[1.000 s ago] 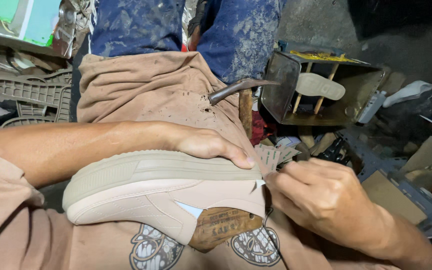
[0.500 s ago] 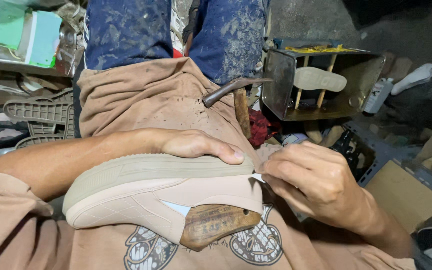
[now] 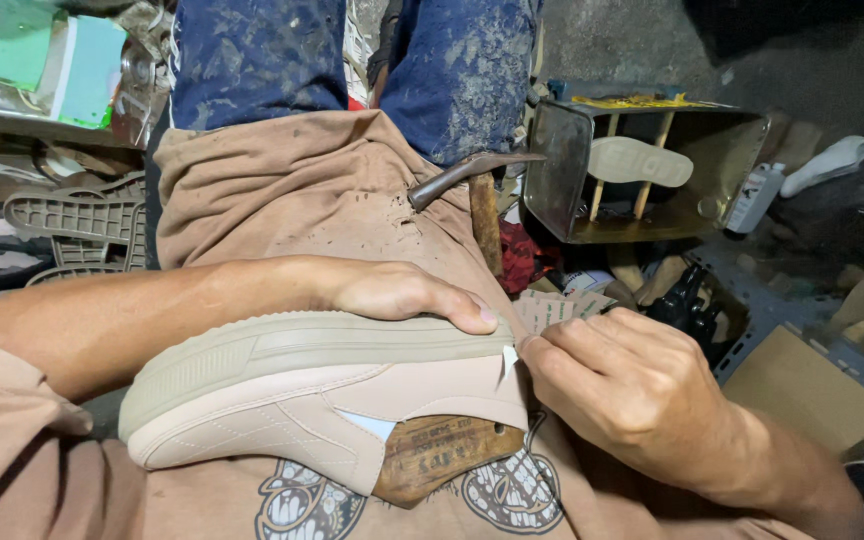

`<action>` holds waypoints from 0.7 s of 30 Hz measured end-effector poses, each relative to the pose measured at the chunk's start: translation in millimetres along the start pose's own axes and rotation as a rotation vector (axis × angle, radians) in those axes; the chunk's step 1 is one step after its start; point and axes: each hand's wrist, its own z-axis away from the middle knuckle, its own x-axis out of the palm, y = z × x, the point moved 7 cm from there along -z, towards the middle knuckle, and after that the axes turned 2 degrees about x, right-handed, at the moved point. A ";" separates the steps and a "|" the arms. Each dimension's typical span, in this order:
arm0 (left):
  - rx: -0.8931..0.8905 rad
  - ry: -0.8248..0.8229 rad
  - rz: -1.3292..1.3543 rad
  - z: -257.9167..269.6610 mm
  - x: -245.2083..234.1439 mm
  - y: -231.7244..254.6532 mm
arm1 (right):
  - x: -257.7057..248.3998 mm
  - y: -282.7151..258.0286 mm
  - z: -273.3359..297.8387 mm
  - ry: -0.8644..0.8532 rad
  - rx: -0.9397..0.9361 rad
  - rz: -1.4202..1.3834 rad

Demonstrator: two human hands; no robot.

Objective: The person uses a hammer to tap the sole and heel of a beige shoe held on their lap. They then use a white plastic scraper to clean or smooth the shoe's surface. The workspace is cluttered with various shoe parts and tools.

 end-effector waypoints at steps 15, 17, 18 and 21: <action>-0.120 0.059 -0.092 3.2 -5.7 4.6 | 1.1 2.4 -5.4 -0.015 -0.003 -0.054; -0.207 0.091 -0.102 7.8 -5.4 5.7 | 2.6 3.0 -3.8 -0.067 -0.005 -0.043; -0.204 0.094 -0.100 6.4 -5.7 5.1 | 2.9 2.3 -4.8 -0.069 -0.009 -0.042; -0.224 0.114 -0.113 5.9 -6.4 4.4 | 3.8 0.7 -7.4 -0.065 -0.012 0.000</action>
